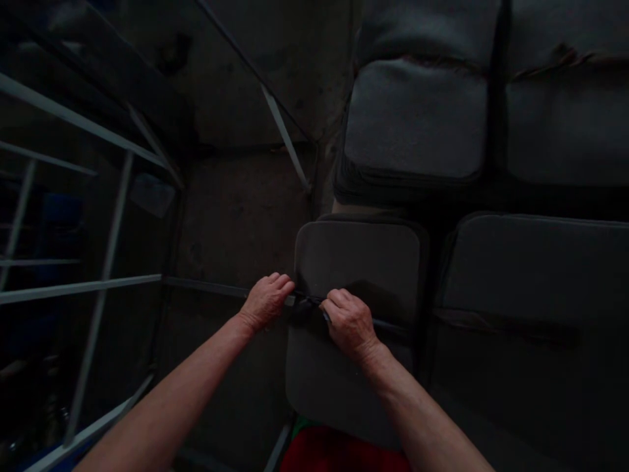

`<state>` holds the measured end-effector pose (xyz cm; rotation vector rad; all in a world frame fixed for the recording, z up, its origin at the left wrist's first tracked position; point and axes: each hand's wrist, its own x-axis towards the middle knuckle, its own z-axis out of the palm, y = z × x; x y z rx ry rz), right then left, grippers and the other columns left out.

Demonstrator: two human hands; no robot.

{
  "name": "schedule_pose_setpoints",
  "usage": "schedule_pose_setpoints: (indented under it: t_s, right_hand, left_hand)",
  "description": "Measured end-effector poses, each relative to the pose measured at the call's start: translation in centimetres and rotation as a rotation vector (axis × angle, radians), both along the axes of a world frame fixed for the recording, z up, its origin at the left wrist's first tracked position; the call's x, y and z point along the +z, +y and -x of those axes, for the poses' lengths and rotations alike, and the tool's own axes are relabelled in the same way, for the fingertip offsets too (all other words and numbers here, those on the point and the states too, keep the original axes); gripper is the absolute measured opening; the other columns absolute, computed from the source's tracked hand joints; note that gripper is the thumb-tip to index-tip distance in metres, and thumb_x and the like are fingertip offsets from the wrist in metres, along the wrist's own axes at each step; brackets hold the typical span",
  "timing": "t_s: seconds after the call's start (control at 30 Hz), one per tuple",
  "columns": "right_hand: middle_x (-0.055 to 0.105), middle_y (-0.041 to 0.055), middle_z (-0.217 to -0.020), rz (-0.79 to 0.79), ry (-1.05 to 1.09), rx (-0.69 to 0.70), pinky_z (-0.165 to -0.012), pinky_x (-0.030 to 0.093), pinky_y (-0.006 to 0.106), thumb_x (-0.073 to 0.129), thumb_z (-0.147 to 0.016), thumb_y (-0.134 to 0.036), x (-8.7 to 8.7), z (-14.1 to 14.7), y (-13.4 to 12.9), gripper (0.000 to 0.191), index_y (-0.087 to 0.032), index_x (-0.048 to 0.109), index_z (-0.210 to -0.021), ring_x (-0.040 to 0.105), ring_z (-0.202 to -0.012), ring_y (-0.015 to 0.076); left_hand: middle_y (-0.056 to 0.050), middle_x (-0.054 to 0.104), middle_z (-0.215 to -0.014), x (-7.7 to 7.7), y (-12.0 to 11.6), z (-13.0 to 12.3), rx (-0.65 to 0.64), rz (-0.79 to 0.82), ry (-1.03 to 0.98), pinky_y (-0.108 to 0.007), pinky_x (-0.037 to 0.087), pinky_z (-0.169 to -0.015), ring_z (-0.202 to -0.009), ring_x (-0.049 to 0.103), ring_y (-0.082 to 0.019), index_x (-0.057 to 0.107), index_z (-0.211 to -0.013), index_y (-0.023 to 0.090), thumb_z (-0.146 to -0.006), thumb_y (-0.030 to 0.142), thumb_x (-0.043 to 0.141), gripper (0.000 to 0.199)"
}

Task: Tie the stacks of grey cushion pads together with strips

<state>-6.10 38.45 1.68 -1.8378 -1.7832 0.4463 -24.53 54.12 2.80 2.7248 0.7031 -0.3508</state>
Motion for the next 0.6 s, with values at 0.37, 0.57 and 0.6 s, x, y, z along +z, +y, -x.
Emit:
schedule_pose_setpoints:
  t_s: [0.37, 0.57, 0.6]
  right_hand:
    - [0.057, 0.0109, -0.121, 0.081, 0.154, -0.407, -0.097, 0.051, 0.038, 0.046, -0.099, -0.017, 5.2, -6.3, -11.7, 0.031, -0.021, 0.05, -0.13, 0.056, -0.111, 0.0222]
    - [0.048, 0.0143, -0.129, 0.245, -0.132, -0.741, -0.074, 0.056, 0.038, 0.052, -0.092, -0.022, 6.3, -16.1, -18.0, 0.045, -0.019, 0.048, -0.137, 0.06, -0.102, 0.027]
    - [0.047, 0.014, -0.129, 0.297, -0.131, -0.745, -0.07, 0.055, 0.037, 0.054, -0.09, -0.021, 6.3, -17.3, -18.4, 0.044, -0.018, 0.05, -0.134, 0.061, -0.097, 0.026]
  left_hand:
    - [-0.013, 0.049, -0.127, 2.7, -6.6, -1.0, 0.351, -0.047, -0.347, -0.042, 0.051, -0.1, -0.118, 0.053, -0.026, 0.045, -0.127, 0.018, -0.093, 0.017, 0.051, 0.034]
    - [-0.012, 0.051, -0.129, 4.5, -15.7, -8.7, 0.224, 0.093, -0.472, -0.044, 0.049, -0.105, -0.122, 0.052, -0.025, 0.049, -0.127, 0.022, -0.09, 0.01, 0.052, 0.038]
    - [-0.011, 0.052, -0.13, 4.8, -17.0, -10.3, 0.19, 0.127, -0.475, -0.044, 0.049, -0.104, -0.123, 0.052, -0.025, 0.049, -0.126, 0.022, -0.089, 0.008, 0.052, 0.04]
